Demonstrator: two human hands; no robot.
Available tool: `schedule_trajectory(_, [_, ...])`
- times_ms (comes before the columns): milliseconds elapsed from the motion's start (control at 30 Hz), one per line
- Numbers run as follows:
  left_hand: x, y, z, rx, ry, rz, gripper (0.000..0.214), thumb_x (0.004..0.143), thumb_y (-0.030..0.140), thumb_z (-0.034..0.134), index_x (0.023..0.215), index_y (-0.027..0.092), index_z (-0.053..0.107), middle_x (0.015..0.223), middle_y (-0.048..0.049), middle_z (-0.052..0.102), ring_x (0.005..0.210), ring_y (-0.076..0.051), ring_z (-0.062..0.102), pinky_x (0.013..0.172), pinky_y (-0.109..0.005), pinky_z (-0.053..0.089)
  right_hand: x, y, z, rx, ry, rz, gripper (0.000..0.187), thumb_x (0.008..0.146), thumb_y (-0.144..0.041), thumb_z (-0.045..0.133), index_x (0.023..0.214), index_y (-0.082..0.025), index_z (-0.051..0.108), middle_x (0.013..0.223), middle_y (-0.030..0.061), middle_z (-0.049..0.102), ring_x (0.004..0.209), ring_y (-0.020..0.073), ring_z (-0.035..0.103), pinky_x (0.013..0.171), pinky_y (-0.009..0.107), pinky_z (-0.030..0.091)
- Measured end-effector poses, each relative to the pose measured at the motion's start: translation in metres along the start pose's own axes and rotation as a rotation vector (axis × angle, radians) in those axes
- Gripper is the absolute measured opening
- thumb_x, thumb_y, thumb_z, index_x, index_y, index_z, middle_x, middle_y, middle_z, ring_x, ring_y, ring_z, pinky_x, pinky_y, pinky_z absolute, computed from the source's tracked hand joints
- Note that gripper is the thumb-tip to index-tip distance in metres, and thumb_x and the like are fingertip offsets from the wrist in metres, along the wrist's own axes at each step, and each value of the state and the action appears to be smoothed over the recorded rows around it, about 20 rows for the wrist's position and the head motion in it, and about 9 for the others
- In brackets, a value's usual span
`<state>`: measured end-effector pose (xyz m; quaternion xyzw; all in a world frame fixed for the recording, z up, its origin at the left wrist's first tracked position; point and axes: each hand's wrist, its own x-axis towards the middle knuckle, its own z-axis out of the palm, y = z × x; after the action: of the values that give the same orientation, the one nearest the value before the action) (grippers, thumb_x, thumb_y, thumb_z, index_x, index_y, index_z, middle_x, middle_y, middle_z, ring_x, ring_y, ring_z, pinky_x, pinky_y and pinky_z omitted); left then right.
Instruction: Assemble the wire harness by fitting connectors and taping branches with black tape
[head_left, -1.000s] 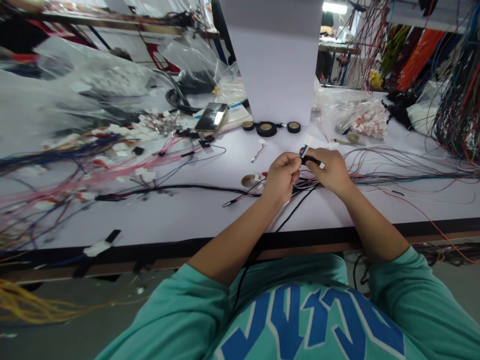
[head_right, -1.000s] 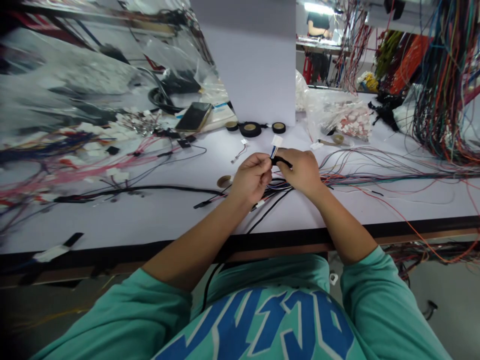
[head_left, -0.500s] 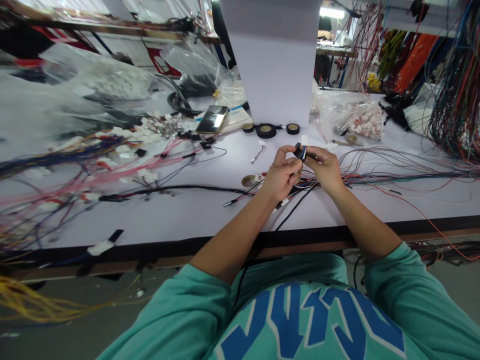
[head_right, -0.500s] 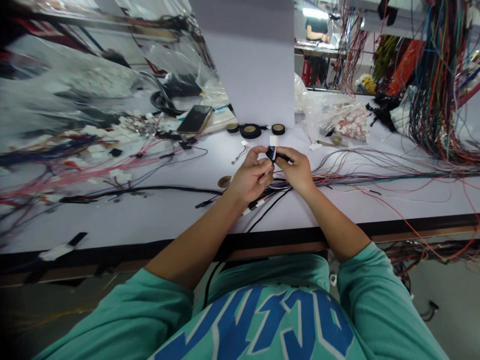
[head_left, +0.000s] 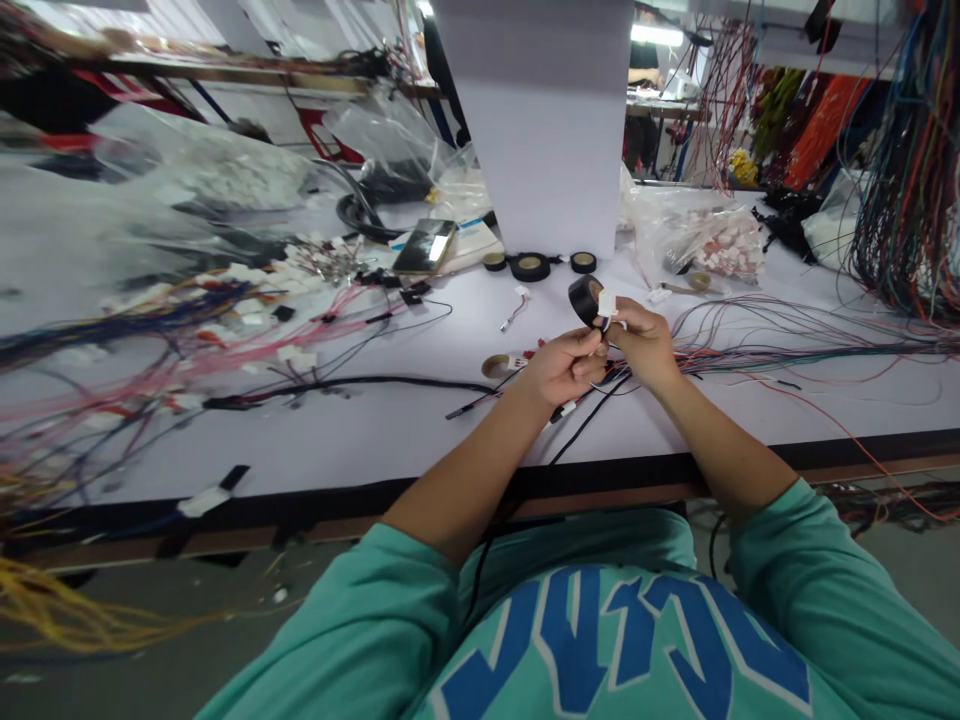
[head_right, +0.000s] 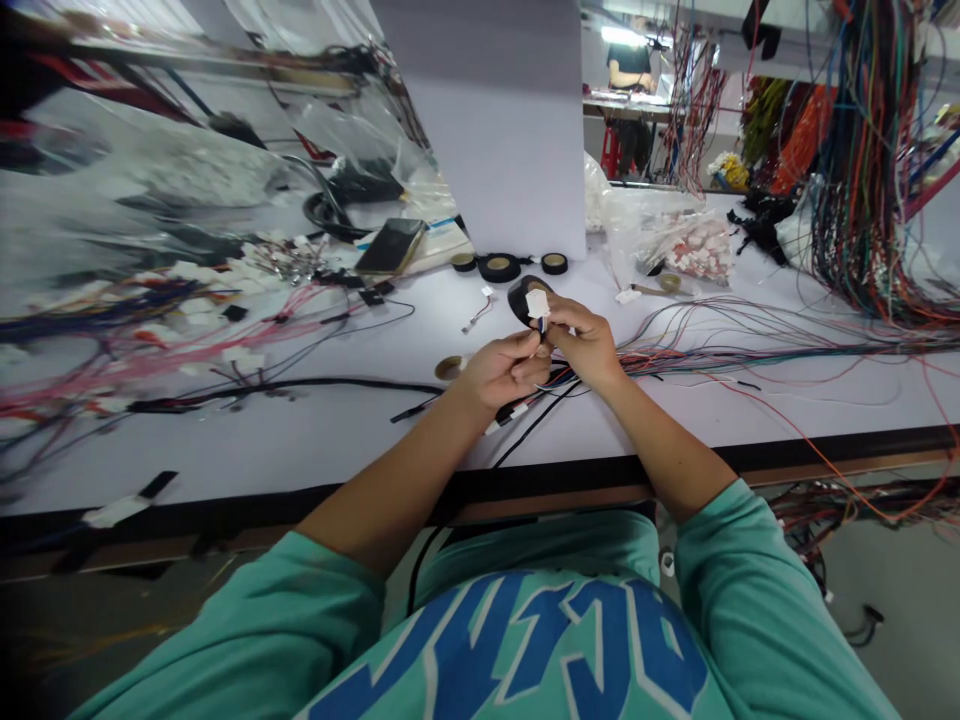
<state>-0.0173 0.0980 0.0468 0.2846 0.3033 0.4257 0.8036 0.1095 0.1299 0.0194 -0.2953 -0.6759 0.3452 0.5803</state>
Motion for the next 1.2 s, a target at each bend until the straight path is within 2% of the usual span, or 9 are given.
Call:
schedule_trajectory(100, [0.000,-0.002,0.002,0.000,-0.004,-0.003,0.022,0.081,0.004,0.051,0.061,0.013,0.048,0.047,0.0047,0.048,0.028,0.001,0.025,0.033,-0.013,0.019,0.001,-0.009,-0.001,0.061,-0.088,0.128,0.005,0.071,-0.021,0.061,0.072,-0.023,0.066,0.108,-0.0002,0.068,0.106,0.0173,0.060,0.086,0.034,0.050])
schedule_trajectory(300, [-0.002,-0.010,0.008,0.078,-0.025,0.130,0.023,0.069,0.005,0.064,0.059,0.015,0.045,0.044,0.0091,0.038,0.031,0.001,0.024,0.035,-0.013,0.019,0.006,-0.031,-0.011,0.218,-0.187,0.318,0.026,0.071,-0.023,0.056,0.096,-0.021,0.063,0.119,0.0062,0.062,0.108,0.0195,0.058,0.085,0.036,0.051])
schedule_trajectory(433, [-0.002,-0.013,0.008,0.229,0.051,0.373,0.025,0.064,0.006,0.063,0.059,0.017,0.042,0.042,0.0108,0.033,0.036,-0.001,0.026,0.040,-0.016,0.022,0.008,-0.030,-0.017,0.187,-0.170,0.309,0.023,0.074,-0.038,0.060,0.088,-0.021,0.063,0.108,0.0054,0.064,0.106,0.0182,0.057,0.089,0.036,0.048])
schedule_trajectory(533, [-0.005,-0.012,0.007,0.445,0.138,0.635,0.016,0.062,0.008,0.060,0.061,0.018,0.048,0.051,0.0076,0.044,0.047,-0.005,0.038,0.048,-0.018,0.032,0.009,-0.025,-0.022,0.124,-0.112,0.312,0.032,0.070,-0.049,0.064,0.087,-0.022,0.063,0.092,0.0025,0.065,0.092,0.0161,0.059,0.082,0.034,0.048])
schedule_trajectory(633, [-0.013,-0.009,0.007,0.762,0.118,0.759,0.015,0.062,0.005,0.054,0.064,0.020,0.059,0.066,0.0024,0.054,0.067,-0.011,0.051,0.064,-0.024,0.041,0.011,-0.025,-0.028,0.062,-0.105,0.275,0.038,0.065,-0.054,0.068,0.084,-0.022,0.063,0.081,-0.0004,0.062,0.081,0.0140,0.057,0.074,0.030,0.047])
schedule_trajectory(733, [-0.016,-0.007,0.008,0.849,0.120,0.783,0.015,0.063,0.006,0.054,0.067,0.019,0.059,0.068,0.0021,0.053,0.068,-0.012,0.049,0.067,-0.025,0.039,0.014,-0.031,-0.032,-0.037,-0.117,0.155,0.034,0.065,-0.052,0.069,0.080,-0.022,0.065,0.079,-0.0017,0.060,0.077,0.0125,0.056,0.070,0.028,0.045])
schedule_trajectory(867, [-0.009,-0.009,0.005,0.774,0.264,0.720,0.017,0.062,0.015,0.065,0.071,0.019,0.051,0.063,0.0064,0.046,0.059,-0.009,0.043,0.059,-0.023,0.035,0.013,-0.039,-0.029,-0.276,-0.081,0.028,0.024,0.066,-0.043,0.071,0.074,-0.021,0.065,0.074,-0.0023,0.057,0.073,0.0111,0.052,0.069,0.027,0.043])
schedule_trajectory(1067, [-0.002,-0.011,-0.001,0.879,0.389,0.740,0.013,0.066,0.013,0.061,0.061,0.019,0.051,0.057,0.0051,0.051,0.056,-0.010,0.046,0.059,-0.024,0.035,0.003,-0.034,-0.008,-0.306,-0.002,0.148,0.025,0.074,-0.036,0.064,0.062,-0.019,0.051,0.055,-0.0068,0.039,0.053,0.0070,0.038,0.053,0.022,0.033])
schedule_trajectory(1200, [-0.002,-0.018,0.000,0.890,0.469,0.842,0.018,0.066,0.013,0.061,0.054,0.019,0.050,0.048,0.0058,0.045,0.052,-0.010,0.041,0.053,-0.022,0.033,0.003,-0.031,-0.004,-0.327,-0.035,0.236,0.022,0.074,-0.036,0.064,0.068,-0.019,0.053,0.055,-0.0064,0.048,0.052,0.0077,0.044,0.052,0.022,0.035])
